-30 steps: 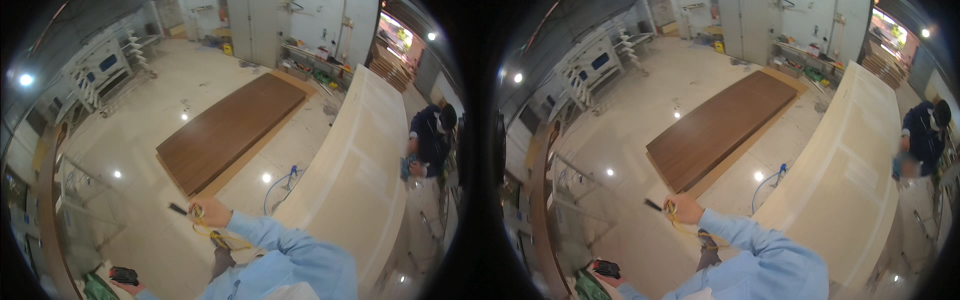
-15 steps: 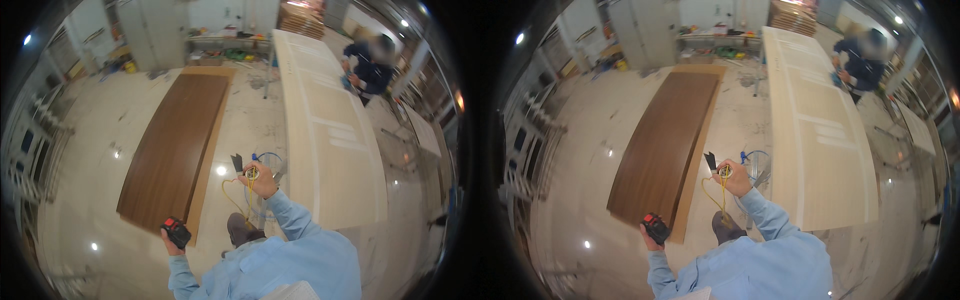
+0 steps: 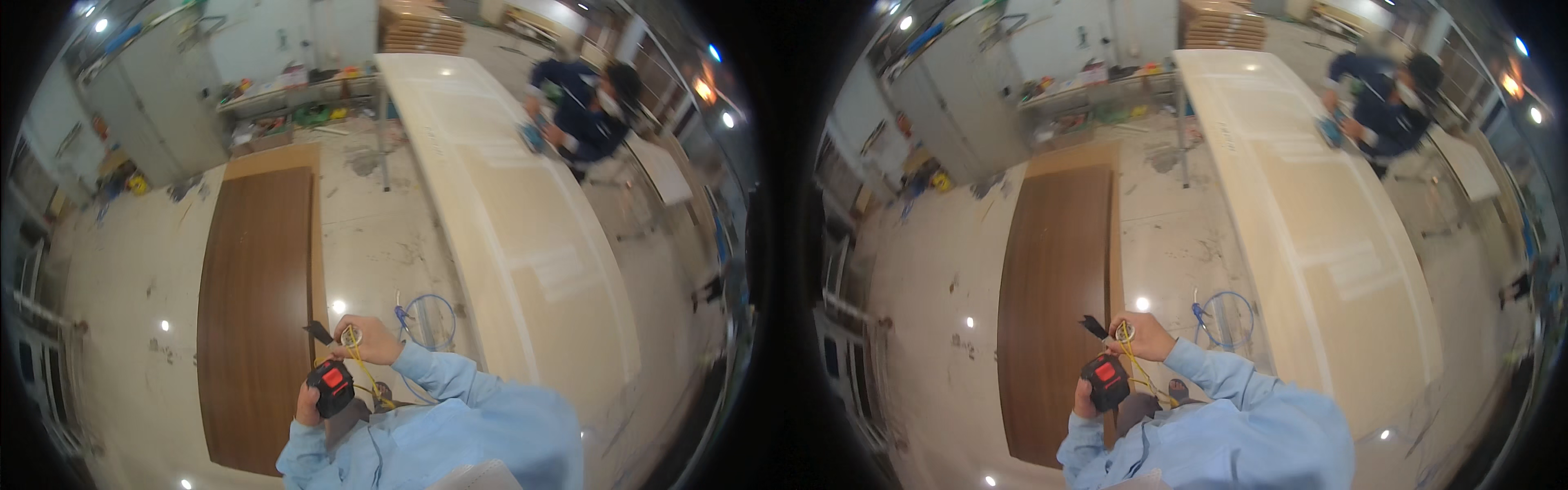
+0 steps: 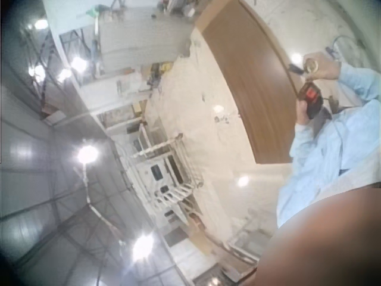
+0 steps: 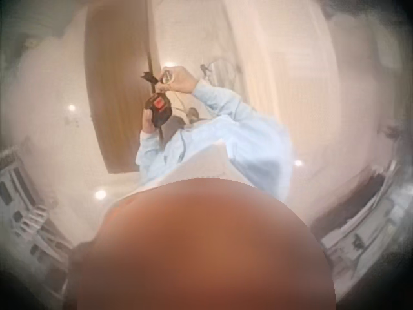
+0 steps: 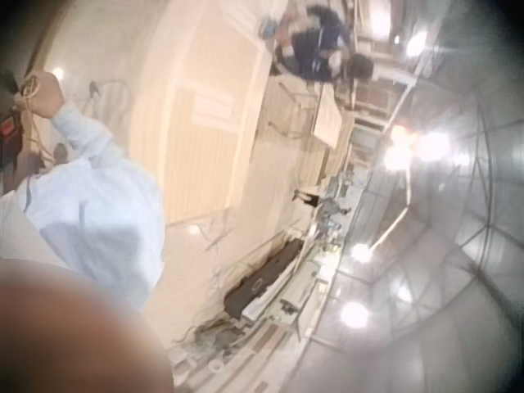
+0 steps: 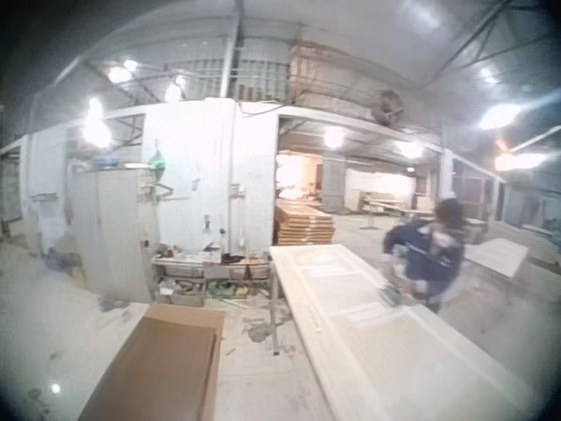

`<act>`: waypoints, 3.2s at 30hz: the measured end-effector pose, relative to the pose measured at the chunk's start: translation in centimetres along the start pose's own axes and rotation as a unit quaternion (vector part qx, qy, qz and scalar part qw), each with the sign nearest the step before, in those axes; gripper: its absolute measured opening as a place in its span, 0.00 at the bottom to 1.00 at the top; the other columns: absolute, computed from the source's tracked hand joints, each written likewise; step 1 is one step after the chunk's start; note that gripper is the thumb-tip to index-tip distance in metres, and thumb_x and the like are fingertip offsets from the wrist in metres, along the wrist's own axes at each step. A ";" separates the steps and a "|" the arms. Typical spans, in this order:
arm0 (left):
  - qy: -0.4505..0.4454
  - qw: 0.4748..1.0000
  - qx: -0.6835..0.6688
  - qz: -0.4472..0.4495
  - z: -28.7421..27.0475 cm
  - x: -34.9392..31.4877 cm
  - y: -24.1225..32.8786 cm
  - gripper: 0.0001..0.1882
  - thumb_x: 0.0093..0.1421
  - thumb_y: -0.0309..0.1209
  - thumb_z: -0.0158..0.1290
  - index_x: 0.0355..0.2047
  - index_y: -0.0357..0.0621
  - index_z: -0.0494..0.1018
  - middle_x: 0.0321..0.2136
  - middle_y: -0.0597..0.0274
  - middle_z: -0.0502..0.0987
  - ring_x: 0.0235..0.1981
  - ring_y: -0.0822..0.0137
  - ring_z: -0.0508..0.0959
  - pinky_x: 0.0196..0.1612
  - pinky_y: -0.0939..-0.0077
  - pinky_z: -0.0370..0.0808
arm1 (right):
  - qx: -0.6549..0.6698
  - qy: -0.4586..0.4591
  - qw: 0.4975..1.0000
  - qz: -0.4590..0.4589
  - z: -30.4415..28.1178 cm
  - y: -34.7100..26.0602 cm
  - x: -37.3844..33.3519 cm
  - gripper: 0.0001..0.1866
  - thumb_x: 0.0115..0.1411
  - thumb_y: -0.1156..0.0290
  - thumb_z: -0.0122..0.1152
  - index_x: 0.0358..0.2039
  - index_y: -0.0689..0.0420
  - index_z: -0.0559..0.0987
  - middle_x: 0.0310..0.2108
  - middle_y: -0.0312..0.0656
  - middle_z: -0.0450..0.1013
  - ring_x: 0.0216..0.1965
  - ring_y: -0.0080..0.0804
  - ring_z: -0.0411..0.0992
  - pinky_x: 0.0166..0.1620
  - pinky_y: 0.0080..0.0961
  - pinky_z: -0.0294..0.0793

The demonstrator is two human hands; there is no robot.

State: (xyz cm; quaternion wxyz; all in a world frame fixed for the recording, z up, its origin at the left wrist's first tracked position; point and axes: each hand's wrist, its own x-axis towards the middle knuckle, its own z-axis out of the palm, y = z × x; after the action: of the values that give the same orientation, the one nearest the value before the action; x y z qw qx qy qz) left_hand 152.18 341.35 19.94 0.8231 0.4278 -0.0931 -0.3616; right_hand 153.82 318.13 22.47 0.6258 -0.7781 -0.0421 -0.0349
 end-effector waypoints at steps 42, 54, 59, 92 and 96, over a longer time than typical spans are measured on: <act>0.294 0.685 -0.216 0.630 -26.5 123.3 56.0 0.39 0.67 0.63 0.44 0.60 0.39 0.68 0.45 0.49 0.77 0.44 0.54 0.77 0.47 0.58 0.78 | -0.166 0.154 0.904 -0.364 -71.8 17.1 147.0 0.22 0.54 0.79 0.68 0.50 0.58 0.72 0.52 0.48 0.74 0.56 0.45 0.72 0.58 0.38 0.71; 0.291 0.740 -0.226 0.562 -31.1 148.9 68.9 0.42 0.65 0.67 0.43 0.64 0.45 0.66 0.55 0.52 0.73 0.46 0.53 0.78 0.48 0.53 0.78 | 0.138 0.040 0.874 -0.464 -63.3 -1.6 195.3 0.22 0.60 0.74 0.72 0.51 0.59 0.72 0.46 0.42 0.78 0.44 0.25 0.75 0.47 0.23 0.77; 0.306 0.733 -0.229 0.563 -34.1 159.8 75.6 0.43 0.63 0.69 0.44 0.66 0.52 0.65 0.60 0.56 0.71 0.46 0.50 0.79 0.49 0.47 0.77 | 0.213 -0.031 0.859 -0.464 -54.1 -7.1 216.2 0.22 0.58 0.72 0.75 0.49 0.59 0.73 0.43 0.41 0.80 0.42 0.26 0.78 0.44 0.25 0.80; 0.359 0.796 -0.310 0.375 -67.6 183.8 93.8 0.34 0.65 0.63 0.51 0.57 0.47 0.74 0.44 0.57 0.83 0.42 0.61 0.84 0.47 0.61 0.82 | -0.347 -0.021 0.868 -0.355 -26.2 -9.6 254.3 0.48 0.51 0.39 0.73 0.59 0.67 0.70 0.60 0.60 0.69 0.65 0.57 0.64 0.65 0.42 0.64; 0.354 0.818 -0.325 0.317 -69.4 184.9 92.6 0.34 0.66 0.62 0.50 0.56 0.47 0.75 0.46 0.56 0.83 0.43 0.58 0.84 0.50 0.60 0.81 | -0.391 -0.102 0.787 -0.466 -28.6 -9.6 256.9 0.56 0.50 0.55 0.78 0.70 0.69 0.57 0.64 0.61 0.66 0.66 0.52 0.65 0.66 0.35 0.64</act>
State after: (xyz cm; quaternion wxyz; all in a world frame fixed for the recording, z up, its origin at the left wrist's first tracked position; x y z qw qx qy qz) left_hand 365.37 295.23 19.75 0.9598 0.1805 0.1970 0.0862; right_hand 408.06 297.86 65.44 0.1676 -0.8412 -0.4456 -0.2565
